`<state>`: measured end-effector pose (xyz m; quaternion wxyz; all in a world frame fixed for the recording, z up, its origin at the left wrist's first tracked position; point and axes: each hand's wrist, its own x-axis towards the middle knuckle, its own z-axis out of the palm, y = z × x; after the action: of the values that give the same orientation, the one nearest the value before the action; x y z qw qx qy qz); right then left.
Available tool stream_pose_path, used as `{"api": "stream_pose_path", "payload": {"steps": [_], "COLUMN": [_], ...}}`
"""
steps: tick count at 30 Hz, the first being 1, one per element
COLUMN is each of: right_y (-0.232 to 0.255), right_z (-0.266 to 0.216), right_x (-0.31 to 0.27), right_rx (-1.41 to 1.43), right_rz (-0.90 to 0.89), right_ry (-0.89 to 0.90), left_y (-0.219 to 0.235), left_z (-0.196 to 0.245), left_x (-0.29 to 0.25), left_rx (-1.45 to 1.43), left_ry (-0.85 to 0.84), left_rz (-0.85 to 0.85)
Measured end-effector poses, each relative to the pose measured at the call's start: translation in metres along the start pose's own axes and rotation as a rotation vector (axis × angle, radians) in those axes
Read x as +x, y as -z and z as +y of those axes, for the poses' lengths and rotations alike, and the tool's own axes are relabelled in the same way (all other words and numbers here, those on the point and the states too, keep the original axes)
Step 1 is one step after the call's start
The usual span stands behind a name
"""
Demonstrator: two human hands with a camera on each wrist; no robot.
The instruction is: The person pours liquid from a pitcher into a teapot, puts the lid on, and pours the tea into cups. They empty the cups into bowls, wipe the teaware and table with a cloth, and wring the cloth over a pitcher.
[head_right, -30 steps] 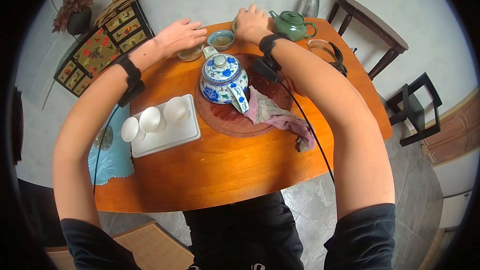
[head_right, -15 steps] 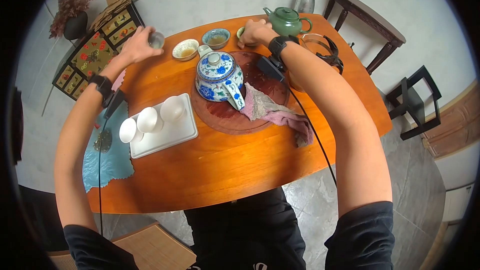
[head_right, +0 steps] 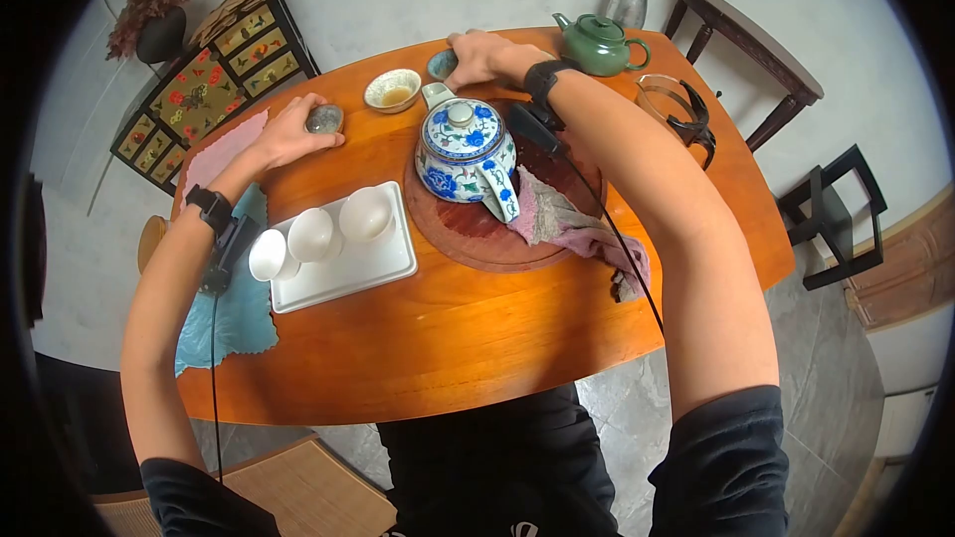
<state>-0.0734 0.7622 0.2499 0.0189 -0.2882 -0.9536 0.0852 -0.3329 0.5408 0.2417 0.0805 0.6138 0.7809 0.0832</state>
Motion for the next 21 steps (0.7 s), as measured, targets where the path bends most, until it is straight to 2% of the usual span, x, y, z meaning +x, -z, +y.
{"api": "stream_pose_path", "payload": {"steps": [1, 3, 4, 6, 9, 11, 12, 13, 14, 21], "right_y": [0.007, 0.025, 0.042, 0.080, 0.122, 0.143, 0.153, 0.155, 0.158, 0.145], "right_z": [0.000, 0.003, 0.001, -0.003, 0.013, 0.028, 0.027, 0.034, 0.042, 0.073], "right_x": [-0.003, -0.013, -0.027, -0.061, -0.112, -0.152, -0.175, -0.191, -0.206, -0.275], "right_rx": [-0.003, -0.015, -0.039, -0.053, -0.046, -0.044, -0.054, -0.066, -0.095, -0.310], "right_rz": [-0.002, 0.153, 0.190, 0.188, 0.199, 0.238, 0.224, 0.223, 0.224, 0.237], "right_ry": [-0.004, 0.046, 0.064, 0.058, 0.023, 0.053, 0.005, -0.013, -0.046, -0.101], "left_y": [0.002, 0.010, 0.012, 0.014, 0.015, 0.015, 0.015, 0.013, 0.000, 0.001], "left_z": [0.001, 0.004, 0.009, 0.023, 0.046, 0.071, 0.080, 0.085, 0.083, 0.100], "left_x": [0.001, 0.007, 0.010, 0.017, 0.039, 0.047, 0.051, 0.057, 0.066, 0.072], "left_rx": [-0.004, 0.074, 0.068, 0.195, 0.078, 0.036, 0.026, 0.017, 0.035, -0.034], "left_ry": [-0.003, -0.036, -0.047, -0.051, -0.202, -0.236, -0.254, -0.271, -0.290, -0.274], "left_rz": [-0.001, -0.118, -0.116, -0.039, 0.025, 0.014, -0.045, -0.103, -0.010, -0.065]}}
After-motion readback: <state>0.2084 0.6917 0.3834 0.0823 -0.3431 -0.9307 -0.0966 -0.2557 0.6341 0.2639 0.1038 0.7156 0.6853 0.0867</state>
